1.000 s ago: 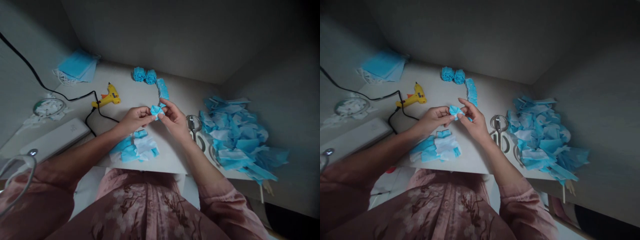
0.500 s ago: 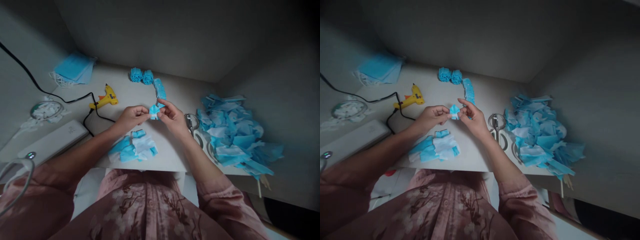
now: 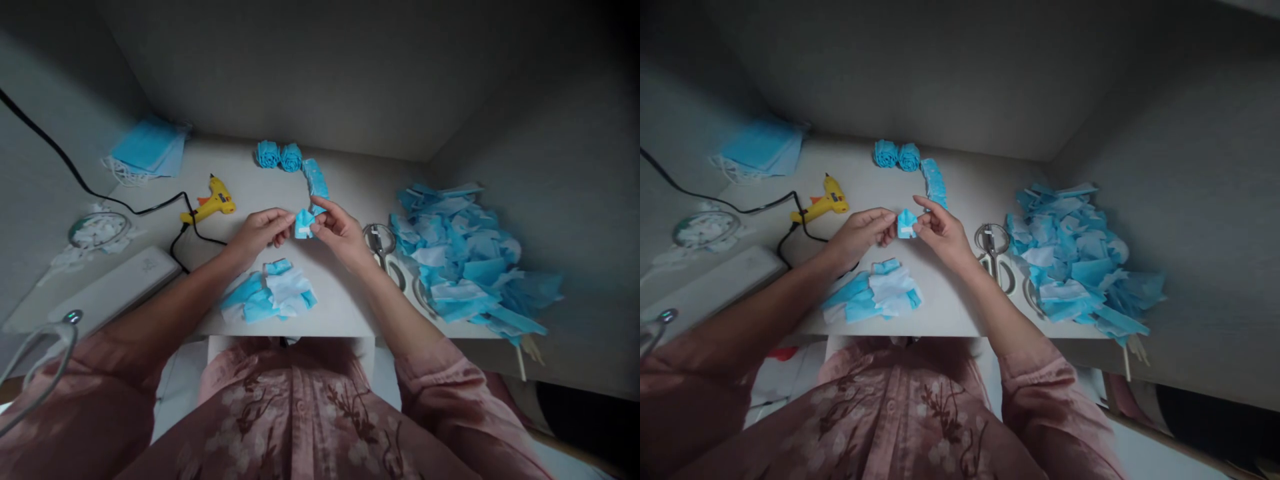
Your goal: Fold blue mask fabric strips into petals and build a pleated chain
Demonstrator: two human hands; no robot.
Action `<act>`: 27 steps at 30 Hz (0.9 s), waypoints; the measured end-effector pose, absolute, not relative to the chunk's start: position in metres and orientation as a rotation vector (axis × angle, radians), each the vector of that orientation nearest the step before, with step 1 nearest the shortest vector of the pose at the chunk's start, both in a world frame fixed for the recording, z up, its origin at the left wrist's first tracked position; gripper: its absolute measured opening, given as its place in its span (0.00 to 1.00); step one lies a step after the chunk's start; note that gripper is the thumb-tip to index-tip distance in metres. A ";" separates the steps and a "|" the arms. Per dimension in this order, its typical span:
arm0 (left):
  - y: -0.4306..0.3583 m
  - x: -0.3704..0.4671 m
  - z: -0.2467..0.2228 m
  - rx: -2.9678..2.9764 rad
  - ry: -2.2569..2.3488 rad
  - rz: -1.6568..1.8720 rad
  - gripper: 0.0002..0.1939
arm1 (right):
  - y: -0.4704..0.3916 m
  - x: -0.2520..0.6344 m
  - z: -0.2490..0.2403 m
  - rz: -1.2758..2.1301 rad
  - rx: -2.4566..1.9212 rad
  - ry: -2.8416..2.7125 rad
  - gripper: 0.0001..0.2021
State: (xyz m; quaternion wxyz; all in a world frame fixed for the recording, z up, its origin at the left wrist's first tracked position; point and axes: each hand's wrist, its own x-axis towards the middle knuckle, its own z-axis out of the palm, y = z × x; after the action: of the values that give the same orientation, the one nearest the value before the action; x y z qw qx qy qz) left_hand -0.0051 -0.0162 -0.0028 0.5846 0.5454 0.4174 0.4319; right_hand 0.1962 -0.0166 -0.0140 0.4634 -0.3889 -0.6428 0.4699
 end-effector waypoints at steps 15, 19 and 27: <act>-0.012 -0.012 -0.001 1.294 1.082 1.062 0.10 | -0.008 0.277 0.034 0.602 -1.237 -1.631 0.20; -0.016 -0.010 -0.001 1.304 1.048 1.047 0.11 | -0.020 0.313 0.037 0.259 -1.600 -1.814 0.12; -0.014 -0.009 -0.007 1.300 1.030 1.011 0.11 | -0.038 0.292 0.001 -0.088 -2.075 -2.090 0.12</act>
State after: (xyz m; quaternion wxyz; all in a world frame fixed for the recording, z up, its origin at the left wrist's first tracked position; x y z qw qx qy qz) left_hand -0.0092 -0.0142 -0.0068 0.5642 0.5526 0.4378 0.4298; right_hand 0.2918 -0.0375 0.0014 0.0973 -0.7009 -0.7060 -0.0297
